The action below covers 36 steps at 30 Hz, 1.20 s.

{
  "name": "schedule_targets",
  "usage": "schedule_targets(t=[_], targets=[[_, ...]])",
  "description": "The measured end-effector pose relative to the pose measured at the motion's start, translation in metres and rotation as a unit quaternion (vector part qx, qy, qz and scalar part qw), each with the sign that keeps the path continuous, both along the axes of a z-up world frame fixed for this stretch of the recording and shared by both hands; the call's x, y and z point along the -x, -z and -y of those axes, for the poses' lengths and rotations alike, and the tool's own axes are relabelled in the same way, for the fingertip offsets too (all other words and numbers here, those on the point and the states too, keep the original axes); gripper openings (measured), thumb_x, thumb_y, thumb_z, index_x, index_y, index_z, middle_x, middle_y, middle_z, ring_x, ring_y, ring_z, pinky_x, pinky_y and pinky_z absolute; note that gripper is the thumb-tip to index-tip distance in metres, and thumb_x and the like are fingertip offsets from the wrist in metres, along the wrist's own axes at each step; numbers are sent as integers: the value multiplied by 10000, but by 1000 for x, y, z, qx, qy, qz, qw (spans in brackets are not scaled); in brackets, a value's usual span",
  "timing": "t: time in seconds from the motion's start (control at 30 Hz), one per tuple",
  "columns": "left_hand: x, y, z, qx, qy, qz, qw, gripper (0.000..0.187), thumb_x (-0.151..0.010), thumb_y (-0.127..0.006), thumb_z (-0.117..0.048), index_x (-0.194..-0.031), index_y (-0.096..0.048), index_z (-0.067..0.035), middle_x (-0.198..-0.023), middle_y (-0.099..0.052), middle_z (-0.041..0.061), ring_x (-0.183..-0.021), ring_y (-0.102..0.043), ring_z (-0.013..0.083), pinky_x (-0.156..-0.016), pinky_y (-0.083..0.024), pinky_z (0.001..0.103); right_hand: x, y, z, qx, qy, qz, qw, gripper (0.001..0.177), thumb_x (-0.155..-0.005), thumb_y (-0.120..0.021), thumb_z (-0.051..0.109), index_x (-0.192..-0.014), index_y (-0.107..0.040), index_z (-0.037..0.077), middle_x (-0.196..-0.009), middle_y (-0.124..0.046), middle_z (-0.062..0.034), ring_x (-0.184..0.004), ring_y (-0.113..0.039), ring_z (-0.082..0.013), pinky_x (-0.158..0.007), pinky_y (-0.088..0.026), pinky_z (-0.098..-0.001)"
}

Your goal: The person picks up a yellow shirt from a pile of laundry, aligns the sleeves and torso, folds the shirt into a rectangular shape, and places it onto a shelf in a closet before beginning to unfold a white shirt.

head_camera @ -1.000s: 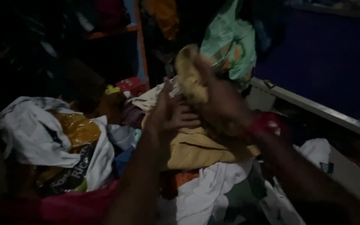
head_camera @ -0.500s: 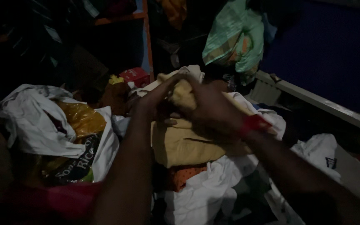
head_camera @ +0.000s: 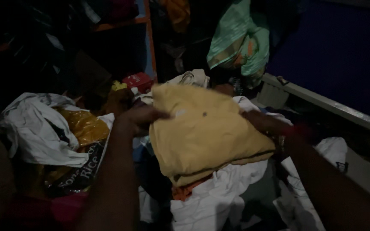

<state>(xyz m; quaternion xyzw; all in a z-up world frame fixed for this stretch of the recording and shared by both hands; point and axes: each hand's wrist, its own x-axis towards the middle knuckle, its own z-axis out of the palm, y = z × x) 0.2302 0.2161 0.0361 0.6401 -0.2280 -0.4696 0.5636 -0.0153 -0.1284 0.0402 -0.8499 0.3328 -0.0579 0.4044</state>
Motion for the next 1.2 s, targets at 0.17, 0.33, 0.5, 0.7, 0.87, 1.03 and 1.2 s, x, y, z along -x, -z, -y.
schedule_targets(t=[0.17, 0.33, 0.5, 0.7, 0.87, 1.03, 1.2], targets=[[-29, 66, 10, -165, -25, 136, 977, 528, -901, -775, -372, -1251, -687, 13, -1259, -667, 145, -940, -634, 193, -774, -524, 376, 37, -13, -29, -269, 62, 10, 961, 853, -836, -683, 615, -1393, -622, -29, -1338, -708, -263, -1168, -713, -361, -966, -561, -478], [-18, 7, 10, -81, -123, 268, 952, 459, -917, -688, -375, -1182, -675, 0, -1097, -686, 134, -880, -667, 242, -698, -527, 395, 21, -20, -22, -223, 22, -58, 973, 804, -818, -760, 524, -1404, -575, 5, -1330, -674, -206, -1157, -701, -337, -971, -561, -478], [40, -62, 55, 52, -97, 245, 963, 411, -933, -602, -378, -1113, -663, -14, -935, -706, 124, -820, -700, 291, -623, -531, 414, 11, -55, -33, -147, -3, 30, 989, 670, -783, -801, 361, -1307, -715, -47, -1210, -757, -211, -1059, -724, -337, -917, -558, -486], [93, -75, 48, 54, 62, -2, 997, 484, -983, -531, -413, -1184, -636, 14, -1049, -716, 169, -978, -712, 356, -784, -571, 469, 13, -147, -86, 170, -16, 155, 973, 536, -791, -840, 257, -1261, -706, 36, -1094, -777, -152, -926, -749, -251, -784, -608, -403], [94, -97, 23, 177, 169, -199, 949, 776, -987, -453, -573, -1371, -542, 96, -1356, -616, 301, -1242, -624, 466, -1030, -541, 596, 23, -195, -67, 387, -330, 467, 723, 491, -1010, -771, 313, -1367, -644, 2, -1302, -688, -174, -1202, -694, -259, -1087, -588, -427], [94, -90, 13, 236, -115, -293, 919, 1085, -866, -283, -858, -1504, -312, 19, -1520, -346, 327, -1366, -455, 555, -996, -405, 702, 89, -242, -89, 395, -351, 385, 757, 554, -919, -797, 215, -1406, -563, 92, -1353, -619, -110, -1257, -634, -252, -1068, -557, -395], [66, 4, 42, 461, 3, -256, 850, 946, -942, -426, -788, -1571, -431, -81, -1541, -503, 177, -1342, -545, 351, -1031, -518, 524, 64, -211, -125, 177, -579, 83, 792, 568, -822, -802, 201, -1349, -620, 91, -1301, -682, -112, -1215, -668, -239, -1009, -562, -415]])
